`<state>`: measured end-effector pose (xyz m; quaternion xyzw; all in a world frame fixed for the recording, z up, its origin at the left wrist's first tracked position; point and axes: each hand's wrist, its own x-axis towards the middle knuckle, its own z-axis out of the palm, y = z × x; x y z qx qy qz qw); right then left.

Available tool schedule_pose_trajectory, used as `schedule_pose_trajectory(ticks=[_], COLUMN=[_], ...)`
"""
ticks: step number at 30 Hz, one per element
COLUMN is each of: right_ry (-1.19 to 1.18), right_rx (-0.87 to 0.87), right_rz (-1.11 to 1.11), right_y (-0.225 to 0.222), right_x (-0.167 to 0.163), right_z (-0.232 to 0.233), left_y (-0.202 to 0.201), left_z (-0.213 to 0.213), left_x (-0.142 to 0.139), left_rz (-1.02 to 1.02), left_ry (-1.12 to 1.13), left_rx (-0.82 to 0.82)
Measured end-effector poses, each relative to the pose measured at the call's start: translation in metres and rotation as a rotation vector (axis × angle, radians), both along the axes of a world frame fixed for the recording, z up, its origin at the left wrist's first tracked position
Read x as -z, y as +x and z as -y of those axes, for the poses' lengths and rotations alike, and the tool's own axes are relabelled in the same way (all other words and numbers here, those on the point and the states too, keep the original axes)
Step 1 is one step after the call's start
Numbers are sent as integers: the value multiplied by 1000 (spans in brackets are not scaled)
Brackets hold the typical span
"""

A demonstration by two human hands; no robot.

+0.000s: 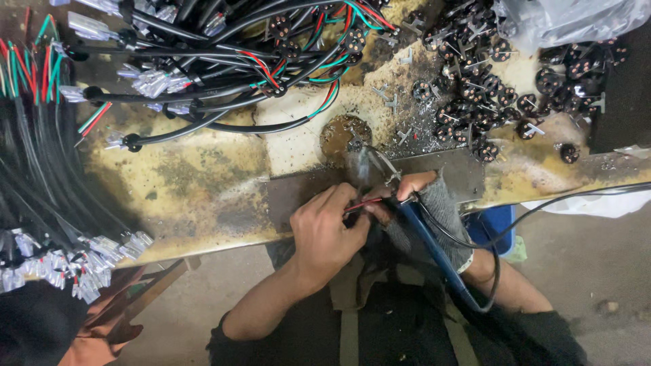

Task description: The person uses a soldering iron to attach small black plastic connectors to the ends of multi-colored wires. They repeatedly pick up a wire, position the connector, apply solder, and place the finished unit on the workbench.

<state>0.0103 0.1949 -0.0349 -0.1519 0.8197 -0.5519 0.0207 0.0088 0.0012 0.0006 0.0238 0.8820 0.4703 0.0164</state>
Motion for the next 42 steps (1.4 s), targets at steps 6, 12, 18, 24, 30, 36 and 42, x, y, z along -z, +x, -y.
schedule_pose_trajectory(ticks=[6, 12, 18, 24, 30, 36, 42], right_ry=[-184, -86, 126, -159, 138, -463, 281], right_rx=[36, -134, -171, -27, -112, 47, 30], right_rz=[134, 585, 85, 370, 194, 285, 91], right_y=[21, 8, -2, -6, -7, -5, -6], right_x=[49, 71, 30, 34, 28, 18, 13], right_z=[-21, -47, -30, -13, -19, -6, -14], left_y=[-1, -6, 3, 9, 8, -7, -37], left_z=[-2, 10, -1, -5, -6, 2, 1], left_x=[-2, -8, 3, 11, 4, -9, -11], left_rz=[-15, -22, -209, -272, -265, -132, -4], left_ry=[38, 296, 258, 206, 124, -129, -215], left_rx=[-53, 25, -89, -81, -1, -43, -138])
